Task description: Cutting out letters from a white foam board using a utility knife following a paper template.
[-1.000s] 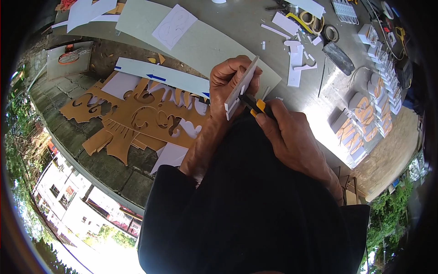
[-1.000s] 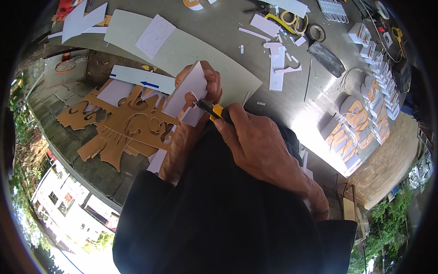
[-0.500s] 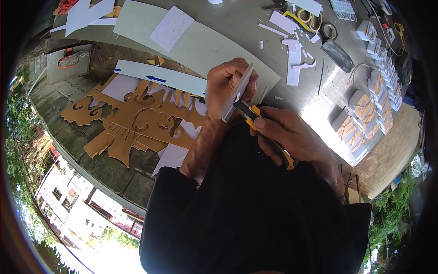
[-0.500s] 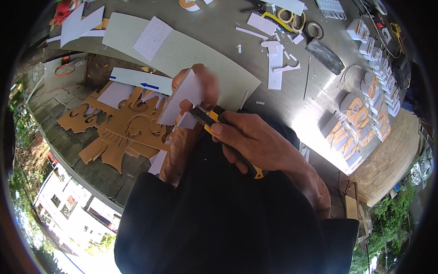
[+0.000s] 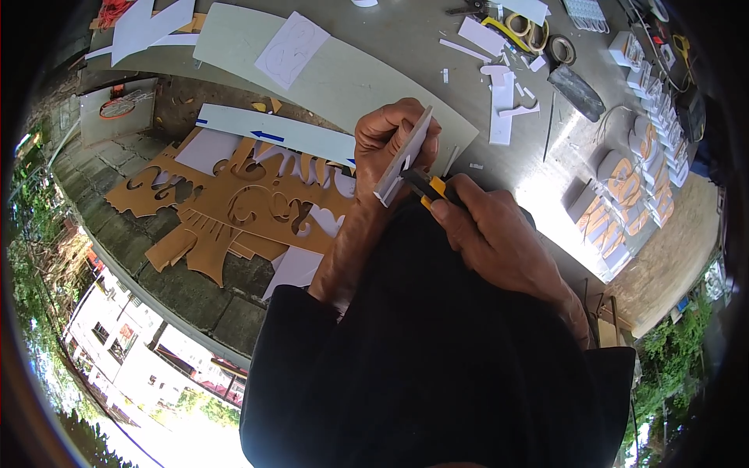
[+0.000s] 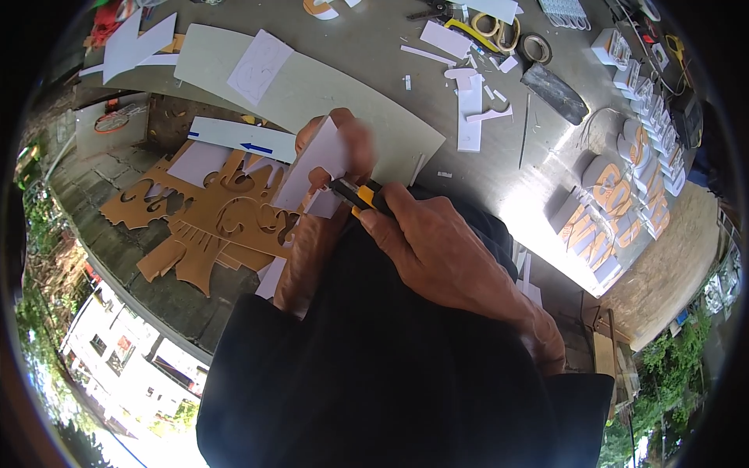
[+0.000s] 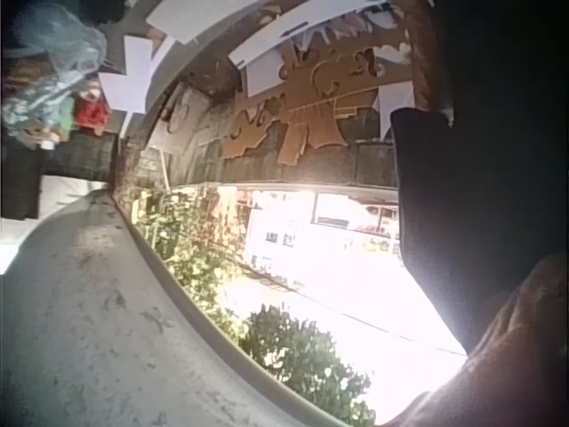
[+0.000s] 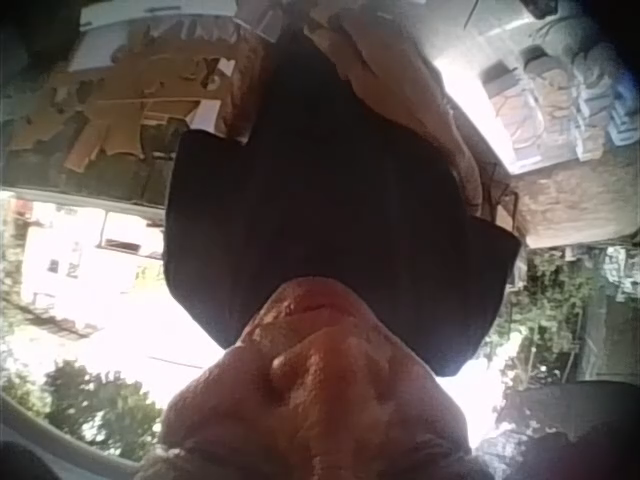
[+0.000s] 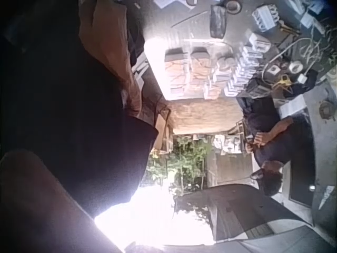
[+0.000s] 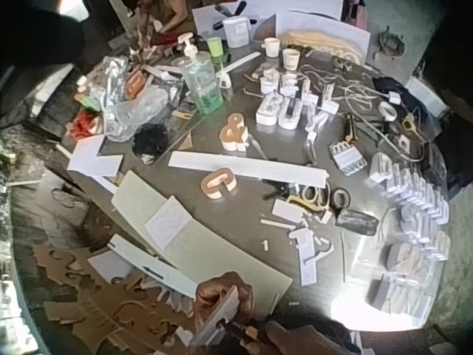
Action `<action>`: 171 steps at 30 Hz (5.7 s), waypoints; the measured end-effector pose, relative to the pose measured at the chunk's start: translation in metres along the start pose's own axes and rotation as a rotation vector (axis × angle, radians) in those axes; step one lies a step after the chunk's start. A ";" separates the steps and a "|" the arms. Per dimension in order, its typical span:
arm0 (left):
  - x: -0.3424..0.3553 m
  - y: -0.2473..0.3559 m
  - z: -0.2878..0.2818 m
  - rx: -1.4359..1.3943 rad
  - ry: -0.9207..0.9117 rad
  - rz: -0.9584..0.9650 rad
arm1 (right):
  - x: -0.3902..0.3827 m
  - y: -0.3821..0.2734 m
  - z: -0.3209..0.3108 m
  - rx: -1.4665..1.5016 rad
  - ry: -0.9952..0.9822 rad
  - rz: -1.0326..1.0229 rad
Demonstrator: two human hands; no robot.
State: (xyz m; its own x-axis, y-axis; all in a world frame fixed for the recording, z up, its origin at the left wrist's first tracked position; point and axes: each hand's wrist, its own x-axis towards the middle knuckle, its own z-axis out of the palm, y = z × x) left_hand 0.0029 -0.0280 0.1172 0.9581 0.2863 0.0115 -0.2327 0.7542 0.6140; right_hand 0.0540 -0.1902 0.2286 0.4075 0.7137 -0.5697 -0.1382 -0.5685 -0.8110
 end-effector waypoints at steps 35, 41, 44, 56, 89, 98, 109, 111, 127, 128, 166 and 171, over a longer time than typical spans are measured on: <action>0.002 -0.011 -0.017 -0.369 -0.008 -0.116 | 0.003 0.013 -0.026 0.750 -0.411 0.231; 0.001 -0.010 -0.015 -0.463 0.036 -0.136 | 0.008 0.016 -0.025 0.727 -0.062 -0.004; 0.001 -0.009 -0.015 -0.456 0.039 -0.143 | 0.013 0.009 -0.021 0.592 0.048 -0.048; -0.006 -0.013 -0.010 -0.320 0.243 -0.203 | 0.027 0.020 0.019 -0.011 0.203 -0.386; -0.005 0.008 0.034 1.285 0.320 0.076 | 0.047 0.052 -0.047 0.594 0.601 -0.165; -0.005 0.013 0.031 0.709 0.276 -0.257 | 0.050 0.049 -0.048 0.477 0.561 -0.138; -0.010 -0.002 0.028 0.765 0.289 -0.248 | 0.051 0.044 -0.043 -0.039 0.617 -0.083; -0.014 -0.007 0.024 0.745 0.277 -0.233 | 0.050 0.047 -0.044 -0.224 0.629 -0.130; -0.008 0.004 0.020 0.012 0.405 -0.323 | 0.026 0.087 -0.026 -0.038 0.497 -0.119; -0.009 0.004 0.020 0.010 0.411 -0.316 | 0.027 0.086 -0.024 -0.175 0.531 -0.184; -0.014 0.009 0.042 -0.080 0.372 -0.371 | 0.067 0.136 -0.010 -0.095 0.625 -0.339; -0.014 0.009 0.044 -0.086 0.370 -0.352 | 0.068 0.120 -0.014 -0.230 0.546 -0.314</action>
State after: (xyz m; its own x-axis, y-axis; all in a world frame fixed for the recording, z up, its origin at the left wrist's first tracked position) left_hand -0.0057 -0.0509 0.1572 0.8613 0.1843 -0.4735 0.0653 0.8840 0.4629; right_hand 0.0778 -0.2162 0.0943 0.8038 0.5840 -0.1132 0.2327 -0.4837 -0.8437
